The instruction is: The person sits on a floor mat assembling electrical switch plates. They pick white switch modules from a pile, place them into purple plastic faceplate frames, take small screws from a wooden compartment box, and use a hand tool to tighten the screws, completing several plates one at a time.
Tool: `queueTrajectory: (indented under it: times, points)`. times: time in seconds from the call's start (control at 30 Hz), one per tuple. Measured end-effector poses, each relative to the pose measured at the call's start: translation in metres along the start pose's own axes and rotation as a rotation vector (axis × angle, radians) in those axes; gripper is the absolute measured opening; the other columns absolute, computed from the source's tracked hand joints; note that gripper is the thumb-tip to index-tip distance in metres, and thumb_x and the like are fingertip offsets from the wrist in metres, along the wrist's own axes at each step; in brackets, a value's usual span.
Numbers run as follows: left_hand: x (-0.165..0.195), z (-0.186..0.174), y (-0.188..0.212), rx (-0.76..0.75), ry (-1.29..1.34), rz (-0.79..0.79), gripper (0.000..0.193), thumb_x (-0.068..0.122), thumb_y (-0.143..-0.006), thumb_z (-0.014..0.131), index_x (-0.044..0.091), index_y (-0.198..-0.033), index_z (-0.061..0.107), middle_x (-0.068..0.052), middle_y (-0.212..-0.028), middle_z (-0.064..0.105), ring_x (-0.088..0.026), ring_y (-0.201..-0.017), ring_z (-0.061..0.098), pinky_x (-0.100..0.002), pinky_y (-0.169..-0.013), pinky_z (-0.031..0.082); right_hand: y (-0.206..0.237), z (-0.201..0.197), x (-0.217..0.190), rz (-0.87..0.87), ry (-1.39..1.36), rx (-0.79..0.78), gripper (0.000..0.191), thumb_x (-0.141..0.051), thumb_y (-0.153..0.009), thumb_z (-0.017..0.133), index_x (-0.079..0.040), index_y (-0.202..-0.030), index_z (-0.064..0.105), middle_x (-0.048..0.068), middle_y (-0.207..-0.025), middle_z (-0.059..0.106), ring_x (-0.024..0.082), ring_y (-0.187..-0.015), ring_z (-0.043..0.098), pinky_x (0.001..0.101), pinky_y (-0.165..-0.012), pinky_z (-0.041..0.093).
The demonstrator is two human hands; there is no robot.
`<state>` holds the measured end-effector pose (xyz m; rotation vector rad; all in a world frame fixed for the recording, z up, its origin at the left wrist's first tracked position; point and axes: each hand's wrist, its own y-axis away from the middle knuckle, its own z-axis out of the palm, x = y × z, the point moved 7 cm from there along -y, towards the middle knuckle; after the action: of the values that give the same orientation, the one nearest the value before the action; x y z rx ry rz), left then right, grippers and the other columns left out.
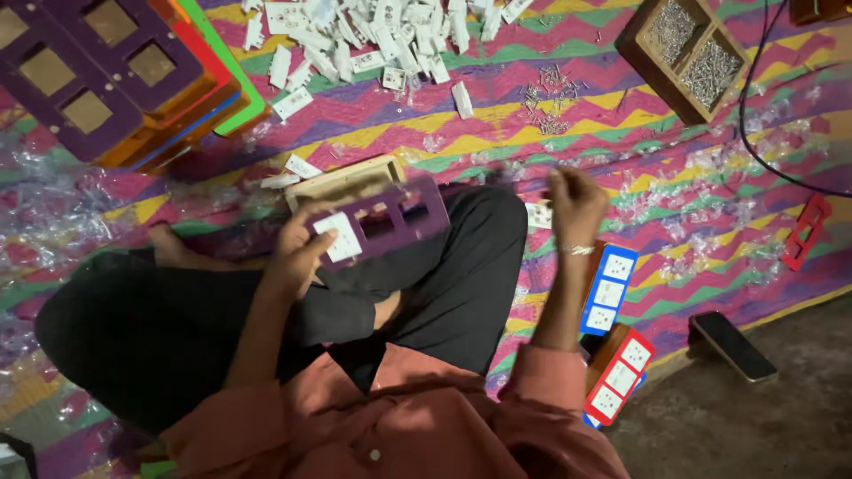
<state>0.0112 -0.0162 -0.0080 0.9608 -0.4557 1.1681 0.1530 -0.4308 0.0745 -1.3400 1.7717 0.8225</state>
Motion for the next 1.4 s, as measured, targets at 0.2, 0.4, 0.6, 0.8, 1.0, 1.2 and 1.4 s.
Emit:
queueTrajectory:
  times: [0.2, 0.4, 0.6, 0.8, 1.0, 1.2, 1.4]
  points:
    - [-0.011, 0.013, 0.005, -0.123, -0.234, -0.149, 0.037, 0.005, -0.094, 0.064, 0.005, -0.130, 0.056, -0.005, -0.106, 0.067, -0.011, -0.094, 0.065, -0.029, -0.082, 0.056, -0.040, -0.034, 0.064, -0.122, 0.483, -0.001, 0.021, -0.015, -0.092, 0.077, 0.002, -0.105, 0.079, 0.017, -0.088, 0.077, 0.023, -0.076, 0.076, 0.0360, -0.070, 0.058]
    - [-0.019, 0.001, 0.003, -0.052, -0.328, -0.231, 0.038, 0.008, -0.093, 0.065, 0.006, -0.129, 0.055, -0.005, -0.099, 0.068, -0.012, -0.085, 0.066, -0.030, -0.073, 0.055, -0.103, 0.001, 0.040, -0.335, 0.373, -0.055, 0.025, -0.014, -0.091, 0.077, -0.003, -0.114, 0.078, 0.015, -0.102, 0.077, 0.023, -0.088, 0.077, 0.0348, -0.080, 0.060]
    - [-0.019, 0.000, 0.001, -0.086, -0.254, -0.177, 0.036, 0.009, -0.094, 0.066, 0.005, -0.128, 0.054, -0.005, -0.099, 0.066, -0.012, -0.087, 0.065, -0.029, -0.075, 0.055, -0.136, 0.044, 0.019, -0.335, 0.661, -0.079, 0.015, -0.019, -0.096, 0.079, -0.008, -0.106, 0.083, 0.021, -0.088, 0.074, 0.036, -0.079, 0.071, 0.0436, -0.073, 0.055]
    - [-0.009, -0.016, 0.000, 0.001, -0.280, -0.071, 0.035, 0.007, -0.093, 0.067, 0.006, -0.126, 0.057, -0.004, -0.104, 0.064, -0.012, -0.094, 0.062, -0.029, -0.082, 0.053, -0.150, 0.040, 0.017, -0.315, 0.492, -0.066, 0.016, -0.015, -0.087, 0.078, -0.008, -0.101, 0.081, 0.017, -0.090, 0.075, 0.032, -0.081, 0.075, 0.0399, -0.077, 0.057]
    - [-0.021, -0.038, -0.003, 0.080, -0.165, 0.001, 0.036, 0.004, -0.093, 0.069, 0.008, -0.126, 0.057, -0.003, -0.111, 0.063, -0.012, -0.101, 0.061, -0.029, -0.086, 0.053, -0.167, 0.035, 0.024, -0.393, 0.502, -0.036, 0.018, -0.018, -0.088, 0.078, -0.006, -0.102, 0.079, 0.019, -0.094, 0.075, 0.033, -0.082, 0.075, 0.0410, -0.077, 0.058]
    - [-0.026, -0.029, -0.017, 0.060, -0.387, -0.022, 0.037, 0.003, -0.090, 0.066, 0.008, -0.126, 0.059, -0.006, -0.109, 0.061, -0.014, -0.097, 0.060, -0.031, -0.083, 0.054, -0.178, 0.065, 0.025, -0.353, 0.721, -0.216, 0.027, -0.035, -0.092, 0.073, -0.010, -0.098, 0.081, 0.019, -0.092, 0.074, 0.039, -0.084, 0.072, 0.0480, -0.077, 0.056]
    - [0.002, -0.008, -0.012, 0.030, -0.331, 0.144, 0.034, 0.006, -0.093, 0.067, 0.003, -0.125, 0.058, -0.005, -0.114, 0.064, -0.012, -0.106, 0.060, -0.030, -0.094, 0.051, -0.175, 0.063, 0.014, -0.387, 0.863, -0.115, 0.020, -0.024, -0.094, 0.071, -0.007, -0.101, 0.080, 0.023, -0.093, 0.072, 0.043, -0.086, 0.070, 0.0510, -0.081, 0.056]
